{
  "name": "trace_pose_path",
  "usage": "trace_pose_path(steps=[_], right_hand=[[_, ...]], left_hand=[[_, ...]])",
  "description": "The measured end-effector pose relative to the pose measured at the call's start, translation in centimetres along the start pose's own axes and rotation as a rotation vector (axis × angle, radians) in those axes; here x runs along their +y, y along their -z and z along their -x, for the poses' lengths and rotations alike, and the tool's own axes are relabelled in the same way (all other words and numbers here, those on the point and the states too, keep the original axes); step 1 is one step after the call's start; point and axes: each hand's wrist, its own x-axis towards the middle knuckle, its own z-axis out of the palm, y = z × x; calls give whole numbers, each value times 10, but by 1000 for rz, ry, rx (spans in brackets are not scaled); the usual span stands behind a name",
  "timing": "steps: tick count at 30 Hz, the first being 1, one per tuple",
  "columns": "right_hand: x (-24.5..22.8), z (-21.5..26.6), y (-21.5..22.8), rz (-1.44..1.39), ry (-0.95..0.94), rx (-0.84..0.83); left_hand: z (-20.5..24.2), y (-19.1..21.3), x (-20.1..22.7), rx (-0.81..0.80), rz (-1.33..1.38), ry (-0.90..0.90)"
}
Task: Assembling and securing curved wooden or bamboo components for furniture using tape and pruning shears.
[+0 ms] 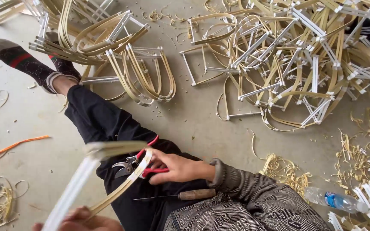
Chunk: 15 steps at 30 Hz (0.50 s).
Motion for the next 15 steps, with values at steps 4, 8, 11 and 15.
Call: trace_pose_path(steps=[4, 8, 11, 15], right_hand=[[60, -18, -18, -633, -254, 41], [100, -20, -3, -729, -201, 193], [119, -18, 22, -641, -233, 330], [88, -12, 51, -510, -70, 504]], left_hand=[[57, -90, 33, -218, -1314, -570], [86, -44, -13, -34, -754, -26], [68, -111, 32, -477, -423, -201], [50, -133, 49, -1106, -495, -170]])
